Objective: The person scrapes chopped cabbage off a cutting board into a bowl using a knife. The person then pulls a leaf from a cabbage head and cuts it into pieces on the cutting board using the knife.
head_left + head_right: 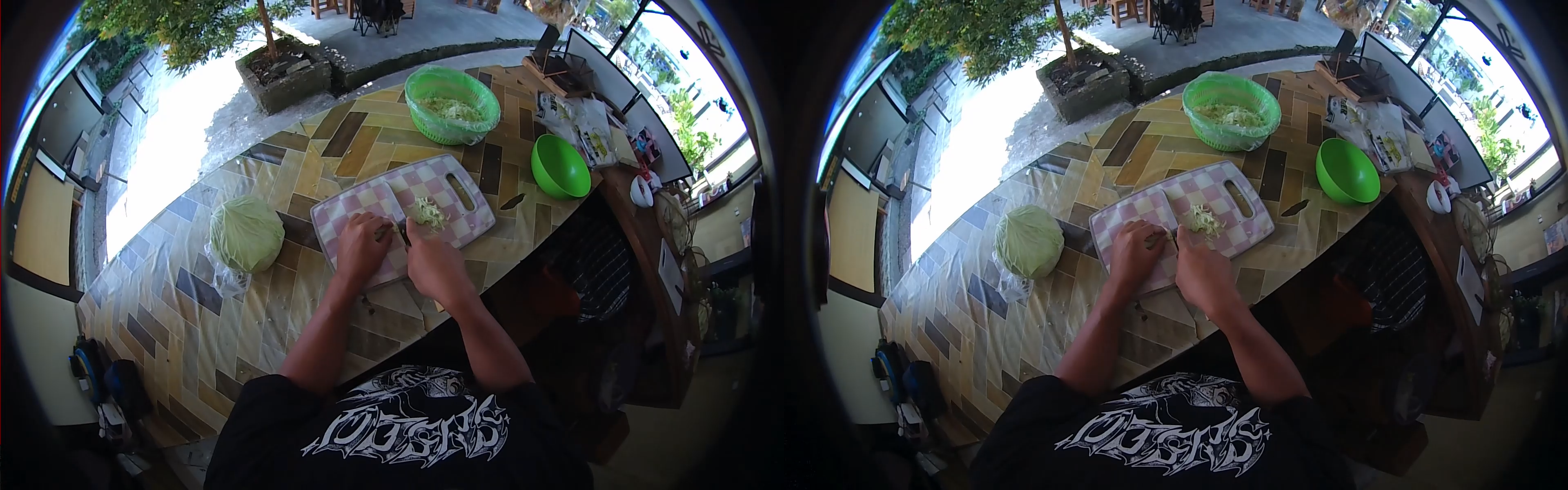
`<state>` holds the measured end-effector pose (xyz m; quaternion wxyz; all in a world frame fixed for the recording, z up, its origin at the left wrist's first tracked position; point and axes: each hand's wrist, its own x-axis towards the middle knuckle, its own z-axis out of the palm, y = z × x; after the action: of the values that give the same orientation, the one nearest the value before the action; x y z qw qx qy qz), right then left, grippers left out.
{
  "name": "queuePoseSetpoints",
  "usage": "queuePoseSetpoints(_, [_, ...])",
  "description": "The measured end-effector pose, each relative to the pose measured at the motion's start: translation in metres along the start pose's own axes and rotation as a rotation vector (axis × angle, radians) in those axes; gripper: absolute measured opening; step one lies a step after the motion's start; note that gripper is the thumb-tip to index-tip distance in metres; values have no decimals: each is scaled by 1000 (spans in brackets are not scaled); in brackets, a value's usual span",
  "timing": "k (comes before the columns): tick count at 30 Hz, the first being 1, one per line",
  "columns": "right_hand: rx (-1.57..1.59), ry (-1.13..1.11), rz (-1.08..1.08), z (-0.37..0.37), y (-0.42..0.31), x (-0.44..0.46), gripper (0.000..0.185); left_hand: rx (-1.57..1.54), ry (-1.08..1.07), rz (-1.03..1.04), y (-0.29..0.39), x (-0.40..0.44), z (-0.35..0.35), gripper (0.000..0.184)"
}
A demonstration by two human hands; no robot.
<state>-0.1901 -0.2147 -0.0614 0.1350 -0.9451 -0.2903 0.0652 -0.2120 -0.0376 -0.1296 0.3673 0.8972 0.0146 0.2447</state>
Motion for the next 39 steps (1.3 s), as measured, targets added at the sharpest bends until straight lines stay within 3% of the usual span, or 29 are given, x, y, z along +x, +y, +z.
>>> queuePoseSetpoints(6, [-110,21,30,27,-19,-8,69,-28,30,-4,1,1,2,14])
queuePoseSetpoints(11, [-66,75,-66,18,7,20,66,28,51,41,2,0,2,15])
queuePoseSetpoints(20, [-77,-7,27,27,-16,0,67,123,114,22,9,-1,1,12])
queuePoseSetpoints(26, [43,-11,1,10,5,16,66,89,77,2,6,0,0,13])
queuePoseSetpoints(30, [-62,18,8,10,-17,-8,65,101,101,41,0,-1,3,15])
queuePoseSetpoints(39, [-82,23,-32,9,-8,11,66,3,55,-78,6,-1,0,19])
